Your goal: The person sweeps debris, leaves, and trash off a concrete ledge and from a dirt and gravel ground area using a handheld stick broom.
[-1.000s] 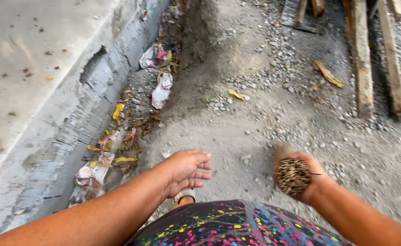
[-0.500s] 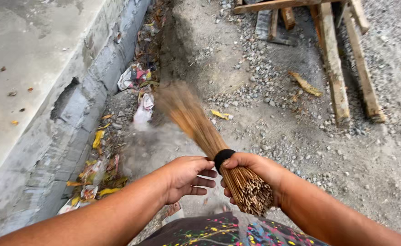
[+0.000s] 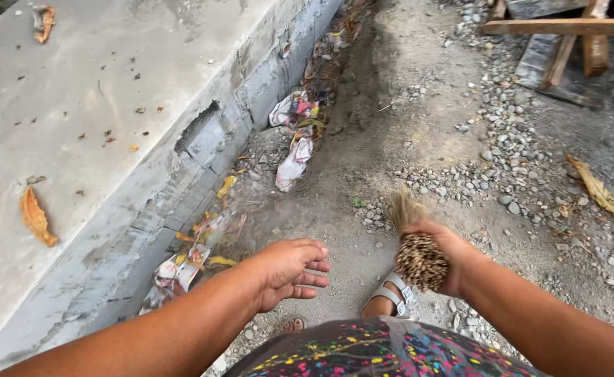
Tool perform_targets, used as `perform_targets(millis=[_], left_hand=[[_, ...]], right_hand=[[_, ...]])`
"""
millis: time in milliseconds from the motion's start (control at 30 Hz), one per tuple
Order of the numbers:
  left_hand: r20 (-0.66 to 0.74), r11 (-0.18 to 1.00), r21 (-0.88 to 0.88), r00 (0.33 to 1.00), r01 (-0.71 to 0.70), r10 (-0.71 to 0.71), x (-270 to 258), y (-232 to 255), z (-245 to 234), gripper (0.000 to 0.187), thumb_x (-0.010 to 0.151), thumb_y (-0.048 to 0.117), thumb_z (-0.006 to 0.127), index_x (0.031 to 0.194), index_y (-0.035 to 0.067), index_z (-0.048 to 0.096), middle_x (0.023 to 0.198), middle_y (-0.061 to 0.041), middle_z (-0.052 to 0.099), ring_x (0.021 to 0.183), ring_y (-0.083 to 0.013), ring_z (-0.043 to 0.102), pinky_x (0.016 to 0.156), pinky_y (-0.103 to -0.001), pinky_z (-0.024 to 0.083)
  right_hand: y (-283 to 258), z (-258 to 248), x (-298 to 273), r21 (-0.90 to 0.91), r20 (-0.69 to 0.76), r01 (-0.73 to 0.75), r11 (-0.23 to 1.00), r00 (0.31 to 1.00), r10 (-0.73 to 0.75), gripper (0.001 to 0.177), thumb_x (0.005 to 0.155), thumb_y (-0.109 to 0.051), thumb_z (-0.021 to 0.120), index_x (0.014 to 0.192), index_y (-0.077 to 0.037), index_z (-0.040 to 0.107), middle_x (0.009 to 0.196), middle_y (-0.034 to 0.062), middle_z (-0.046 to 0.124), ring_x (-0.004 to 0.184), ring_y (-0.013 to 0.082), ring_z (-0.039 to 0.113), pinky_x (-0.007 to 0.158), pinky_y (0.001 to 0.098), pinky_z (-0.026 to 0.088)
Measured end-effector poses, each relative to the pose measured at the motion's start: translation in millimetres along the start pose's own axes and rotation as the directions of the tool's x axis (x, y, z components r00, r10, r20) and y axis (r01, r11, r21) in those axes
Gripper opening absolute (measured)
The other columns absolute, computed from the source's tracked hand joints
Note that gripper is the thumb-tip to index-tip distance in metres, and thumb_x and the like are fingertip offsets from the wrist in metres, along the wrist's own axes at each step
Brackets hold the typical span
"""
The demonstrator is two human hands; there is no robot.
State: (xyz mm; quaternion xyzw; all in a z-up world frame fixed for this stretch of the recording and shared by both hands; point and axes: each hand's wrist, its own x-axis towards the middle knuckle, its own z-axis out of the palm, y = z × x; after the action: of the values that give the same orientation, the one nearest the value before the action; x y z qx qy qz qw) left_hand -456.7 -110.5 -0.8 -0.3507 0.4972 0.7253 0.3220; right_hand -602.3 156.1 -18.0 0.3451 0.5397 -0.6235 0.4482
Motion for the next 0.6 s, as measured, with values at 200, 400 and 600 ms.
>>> perform_targets(millis=[200,400,600], left_hand=[[0.009,0.998,-0.028,0.999,0.053,-0.053,34.8,19.2,57.3,0.043,0.092,0.031,0.063,0.133,0.018,0.058,0.116,-0.004,0.066,0.102,-0.0210,0.066,0.083,-0.039,0.053],[0.058,0.997,-0.001,0.995,0.075,-0.075,71.4,58.4,118.6,0.048,0.091,0.032,0.063,0.137,0.019,0.057,0.117,-0.003,0.067,0.105,-0.0211,0.067,0.084,-0.039,0.054],[0.048,0.999,0.000,0.998,0.042,-0.042,87.5,87.9,144.5,0.049,0.092,0.029,0.063,0.139,0.015,0.056,0.117,-0.005,0.066,0.105,-0.0210,0.067,0.085,-0.039,0.053]], right_hand=[[-7.8,-83.4,26.7,-0.937,-0.128,-0.033,0.349,0.959,-0.252,0.050,0.069,-0.044,0.086,0.088,0.002,0.077,0.087,0.0188,0.078,0.080,0.0336,0.076,0.072,0.0431,0.057],[15.0,-243.4,0.5,-0.997,-0.072,-0.067,0.039,0.987,-0.143,0.053,0.071,-0.045,0.078,0.097,0.002,0.077,0.085,0.0234,0.076,0.080,0.0332,0.078,0.073,0.0428,0.060],[-29.5,-346.5,-32.8,-0.776,-0.431,-0.349,0.526,0.902,-0.038,0.053,0.078,-0.042,0.076,0.109,0.001,0.071,0.090,0.0228,0.075,0.083,0.0333,0.077,0.075,0.0430,0.061]])
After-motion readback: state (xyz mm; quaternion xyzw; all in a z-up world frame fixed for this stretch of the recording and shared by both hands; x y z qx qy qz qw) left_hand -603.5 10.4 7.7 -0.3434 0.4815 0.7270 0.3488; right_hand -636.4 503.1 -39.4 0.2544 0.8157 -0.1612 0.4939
